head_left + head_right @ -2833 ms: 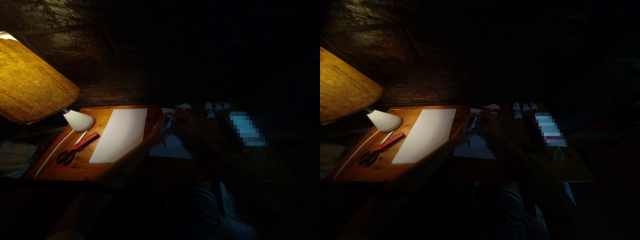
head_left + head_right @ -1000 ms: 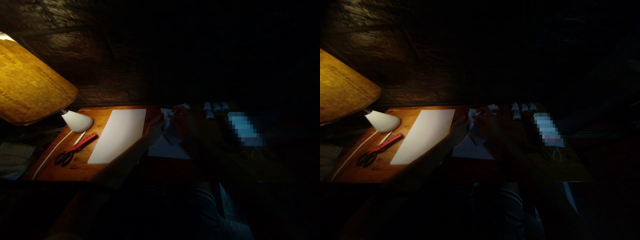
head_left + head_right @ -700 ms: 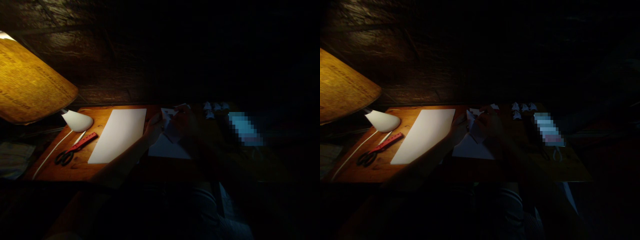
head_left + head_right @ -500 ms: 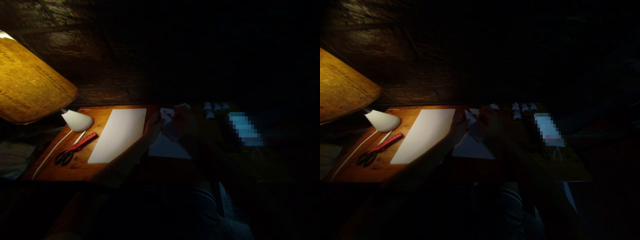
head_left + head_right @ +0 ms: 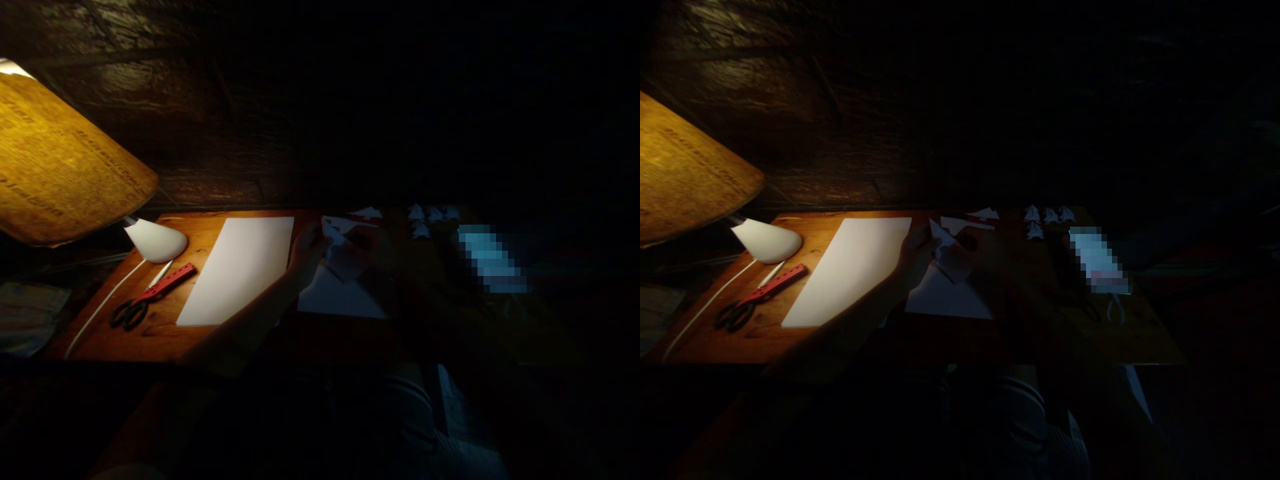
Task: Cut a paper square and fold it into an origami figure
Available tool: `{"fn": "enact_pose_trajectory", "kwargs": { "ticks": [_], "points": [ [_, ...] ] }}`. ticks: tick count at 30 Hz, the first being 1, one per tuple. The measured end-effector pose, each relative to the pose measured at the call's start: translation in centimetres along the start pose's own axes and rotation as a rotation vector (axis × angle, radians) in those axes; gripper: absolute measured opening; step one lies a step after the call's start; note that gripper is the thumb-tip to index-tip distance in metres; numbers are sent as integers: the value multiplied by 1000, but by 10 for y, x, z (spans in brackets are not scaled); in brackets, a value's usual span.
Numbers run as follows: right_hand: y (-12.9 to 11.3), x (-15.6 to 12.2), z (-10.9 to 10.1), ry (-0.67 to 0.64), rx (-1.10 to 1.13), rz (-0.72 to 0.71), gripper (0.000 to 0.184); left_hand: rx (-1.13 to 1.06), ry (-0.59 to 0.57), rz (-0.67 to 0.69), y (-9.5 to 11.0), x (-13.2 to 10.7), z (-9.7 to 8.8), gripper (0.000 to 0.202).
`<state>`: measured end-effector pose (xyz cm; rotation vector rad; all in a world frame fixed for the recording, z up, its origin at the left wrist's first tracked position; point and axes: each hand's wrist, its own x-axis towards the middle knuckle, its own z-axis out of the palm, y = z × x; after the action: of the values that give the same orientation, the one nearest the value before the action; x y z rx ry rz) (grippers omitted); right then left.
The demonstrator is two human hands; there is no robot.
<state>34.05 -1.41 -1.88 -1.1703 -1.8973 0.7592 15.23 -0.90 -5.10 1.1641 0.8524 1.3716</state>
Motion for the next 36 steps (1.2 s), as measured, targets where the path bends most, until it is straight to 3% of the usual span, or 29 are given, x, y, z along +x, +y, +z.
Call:
{"fn": "enact_pose_trajectory", "kwargs": {
  "ticks": [4,14,20,24,30,36],
  "points": [
    [-2,0,-2,-21,-71,32,26,10,-7,28,0,0,-1,37],
    [-5,1,-3,-40,65,16,34,90,-36,69,6,-3,2,34],
    [-12,1,-6,-47,270,109,36,59,-23,-54,15,-7,6,44],
    [-17,1,-7,-23,376,205,42,132,-57,-151,16,-9,5,34],
    [-18,-1,-4,-58,497,343,44,164,-68,-131,16,-8,6,34],
    [-13,-2,-4,-71,499,359,36,180,-72,-115,18,-8,6,33]
  ]
}}
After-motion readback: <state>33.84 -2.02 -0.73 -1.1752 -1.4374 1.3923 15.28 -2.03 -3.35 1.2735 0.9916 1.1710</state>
